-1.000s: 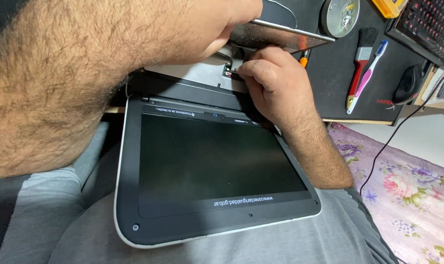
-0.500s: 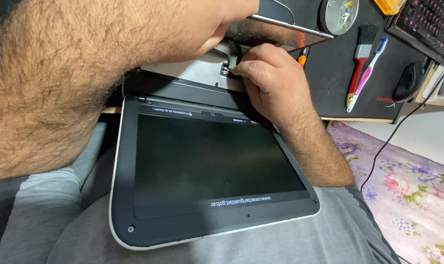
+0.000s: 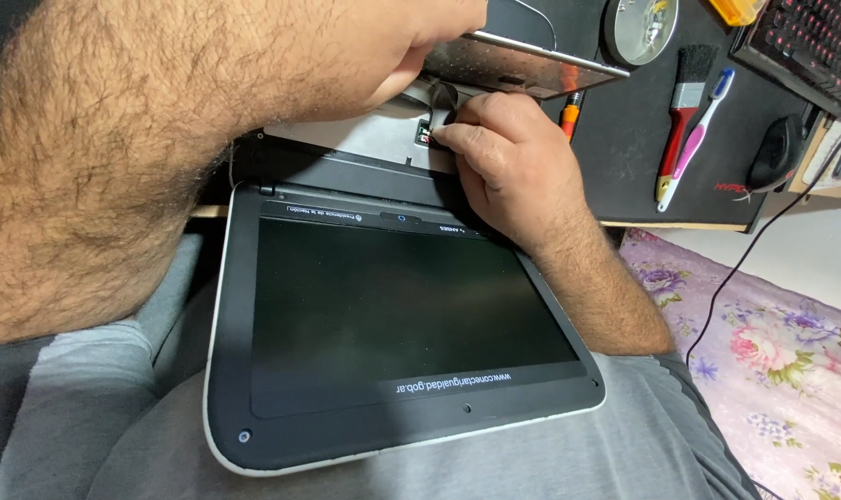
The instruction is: Reinstalling the internal shield, keyboard, and back cover of a laptop using a screwdriver.
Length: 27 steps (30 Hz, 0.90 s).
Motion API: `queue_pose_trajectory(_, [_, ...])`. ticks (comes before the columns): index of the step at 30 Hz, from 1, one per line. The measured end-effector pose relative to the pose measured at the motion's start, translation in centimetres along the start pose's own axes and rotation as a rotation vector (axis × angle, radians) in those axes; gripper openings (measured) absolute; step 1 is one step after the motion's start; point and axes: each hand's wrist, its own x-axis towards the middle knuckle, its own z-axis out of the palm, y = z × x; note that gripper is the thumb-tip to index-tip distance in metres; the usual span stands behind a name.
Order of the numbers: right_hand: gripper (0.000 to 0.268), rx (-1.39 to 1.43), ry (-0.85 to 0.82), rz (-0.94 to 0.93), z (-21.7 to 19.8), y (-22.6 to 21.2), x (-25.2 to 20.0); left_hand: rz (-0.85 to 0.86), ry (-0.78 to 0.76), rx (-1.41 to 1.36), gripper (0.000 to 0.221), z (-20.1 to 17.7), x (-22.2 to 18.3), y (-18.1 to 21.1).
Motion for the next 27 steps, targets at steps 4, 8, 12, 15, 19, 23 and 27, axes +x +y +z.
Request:
queue_pose_trajectory(4, [0.021, -0.011, 0.013, -0.014, 0.3, 0.2, -0.4, 0.0, 0.005, 0.084, 0.012, -0.3, -0.2, 0.0])
queue_pose_trajectory(8, [0.022, -0.014, 0.023, -0.032, 0.3, 0.3, -0.5, -0.001, 0.002, 0.112, 0.011, -0.3, -0.3, 0.1])
queue_pose_trajectory(12, [0.012, -0.046, 0.015, -0.039, 0.1, 0.3, 0.2, 0.003, -0.001, 0.149, 0.011, -0.3, -0.3, 0.1])
queue_pose_trajectory(15, [0.012, -0.037, 0.019, -0.012, 0.1, 0.1, 0.2, -0.006, -0.016, 0.128, 0.01, -0.6, -0.3, 0.1])
queue_pose_trajectory(19, [0.011, -0.034, 0.029, 0.009, 0.3, 0.1, 0.5, 0.001, -0.014, 0.152, 0.011, -1.4, -0.3, 0.4])
queue_pose_trajectory(23, [0.01, -0.058, -0.032, 0.073, 0.0, 0.0, 1.1, -0.014, -0.132, 0.256, 0.011, -6.0, 0.2, 1.9])
queue_pose_trajectory(27, [0.007, -0.093, -0.093, 0.171, 0.0, -0.4, 1.6, 0.014, -0.141, 0.354, 0.015, -8.0, 0.2, 2.4])
